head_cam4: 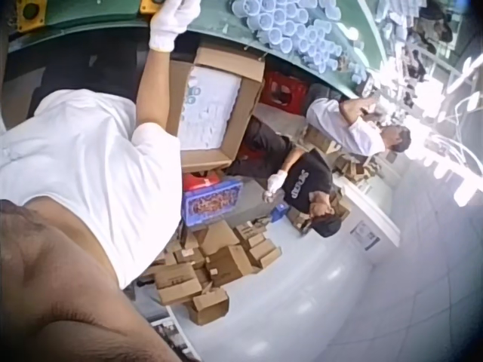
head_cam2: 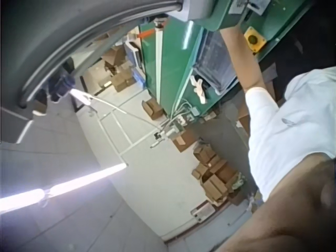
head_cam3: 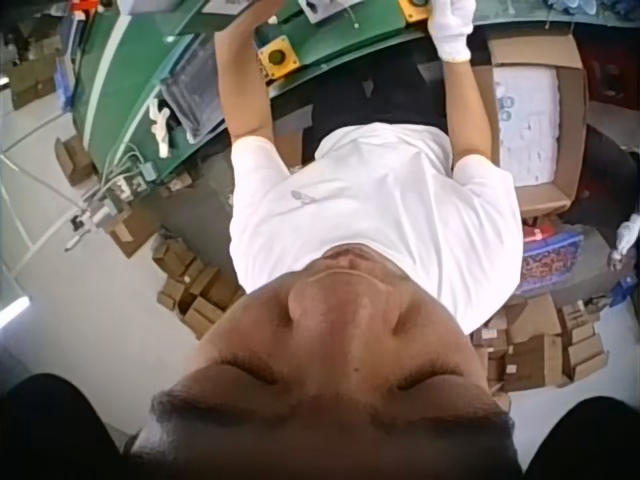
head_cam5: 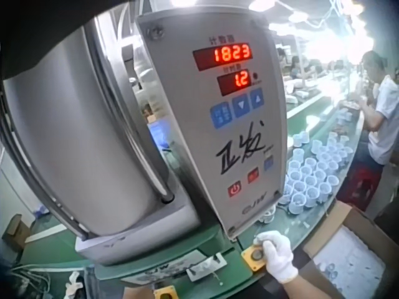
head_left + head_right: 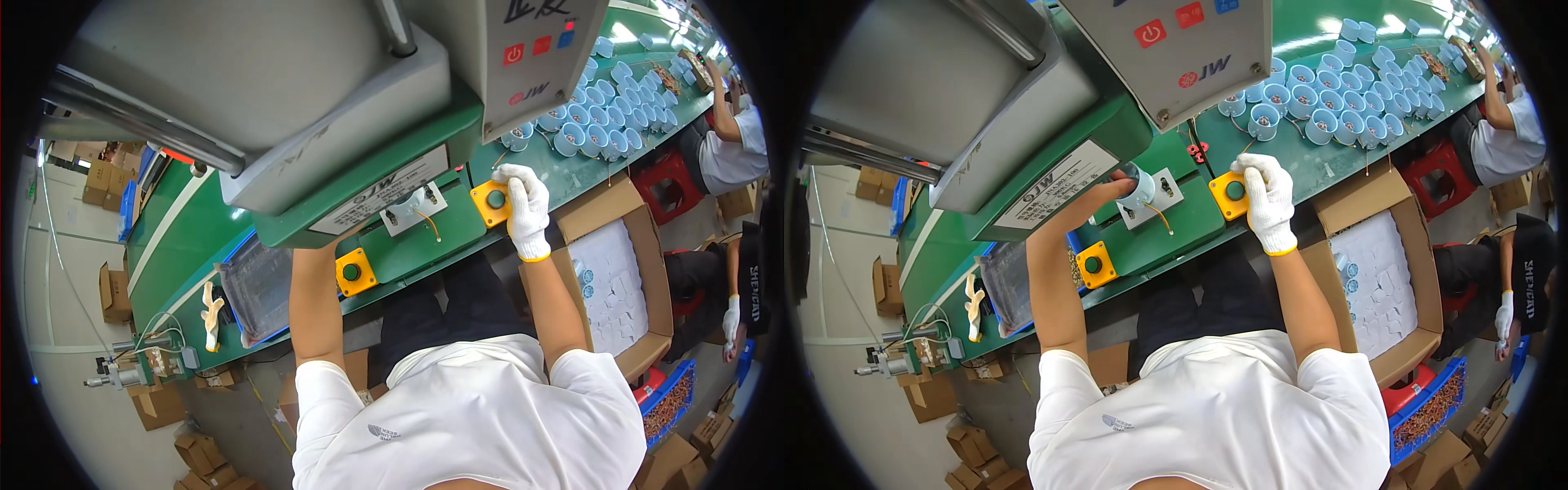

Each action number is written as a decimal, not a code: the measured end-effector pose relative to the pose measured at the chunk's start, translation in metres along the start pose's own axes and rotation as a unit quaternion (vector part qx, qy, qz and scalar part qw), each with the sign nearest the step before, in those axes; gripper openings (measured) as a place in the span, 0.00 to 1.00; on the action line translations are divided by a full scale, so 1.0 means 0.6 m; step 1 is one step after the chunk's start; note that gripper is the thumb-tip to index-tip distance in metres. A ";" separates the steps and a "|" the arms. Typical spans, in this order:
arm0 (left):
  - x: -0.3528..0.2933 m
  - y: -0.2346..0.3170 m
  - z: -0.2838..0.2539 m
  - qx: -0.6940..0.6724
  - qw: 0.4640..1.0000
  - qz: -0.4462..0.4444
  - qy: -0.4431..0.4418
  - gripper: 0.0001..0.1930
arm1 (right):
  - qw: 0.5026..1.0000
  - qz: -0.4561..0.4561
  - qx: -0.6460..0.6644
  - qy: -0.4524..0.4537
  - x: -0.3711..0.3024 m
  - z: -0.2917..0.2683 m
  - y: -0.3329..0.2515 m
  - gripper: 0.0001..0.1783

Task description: Assembling small electronic components using a manual press machine on a production line.

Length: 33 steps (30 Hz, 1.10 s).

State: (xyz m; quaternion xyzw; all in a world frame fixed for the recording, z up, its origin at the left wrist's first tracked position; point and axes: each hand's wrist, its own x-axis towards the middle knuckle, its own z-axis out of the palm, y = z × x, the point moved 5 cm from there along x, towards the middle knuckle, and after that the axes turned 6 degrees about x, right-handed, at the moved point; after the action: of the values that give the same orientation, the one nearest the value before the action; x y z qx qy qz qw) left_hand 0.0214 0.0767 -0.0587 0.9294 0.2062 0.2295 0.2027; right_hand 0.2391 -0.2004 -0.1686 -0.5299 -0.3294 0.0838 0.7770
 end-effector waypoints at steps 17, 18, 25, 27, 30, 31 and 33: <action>-0.307 0.036 0.005 0.065 0.955 -0.046 0.284 0.10 | 0.919 -0.292 -0.261 -0.055 -0.027 0.038 -0.091 0.11; -0.296 0.041 -0.002 0.084 0.959 0.012 0.271 0.10 | 0.913 -0.297 -0.270 -0.071 -0.023 0.045 -0.096 0.08; -0.259 0.003 -0.059 0.063 0.991 0.035 0.114 0.07 | 0.962 -0.145 -0.198 -0.119 0.020 0.049 -0.088 0.08; -0.254 -0.004 -0.069 0.058 0.992 0.074 0.083 0.07 | 0.911 -0.273 -0.262 -0.166 0.013 0.053 -0.098 0.08; -0.265 0.032 -0.051 0.097 0.989 0.100 0.052 0.07 | 0.856 -0.304 -0.379 -0.177 0.005 0.081 -0.125 0.07; -0.260 0.039 -0.056 0.148 0.982 0.104 0.052 0.07 | 0.886 -0.268 -0.335 -0.175 0.013 0.069 -0.107 0.08; -0.247 0.022 -0.082 0.083 0.991 0.094 0.043 0.07 | 0.935 -0.204 -0.244 -0.156 0.020 0.060 -0.078 0.09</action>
State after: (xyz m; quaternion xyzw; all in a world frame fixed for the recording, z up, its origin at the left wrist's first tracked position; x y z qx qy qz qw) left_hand -0.1200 0.0089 -0.0633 0.9476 0.1446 0.2690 0.0932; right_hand 0.2164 -0.1869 -0.1142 -0.6050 -0.5577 -0.0779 0.5629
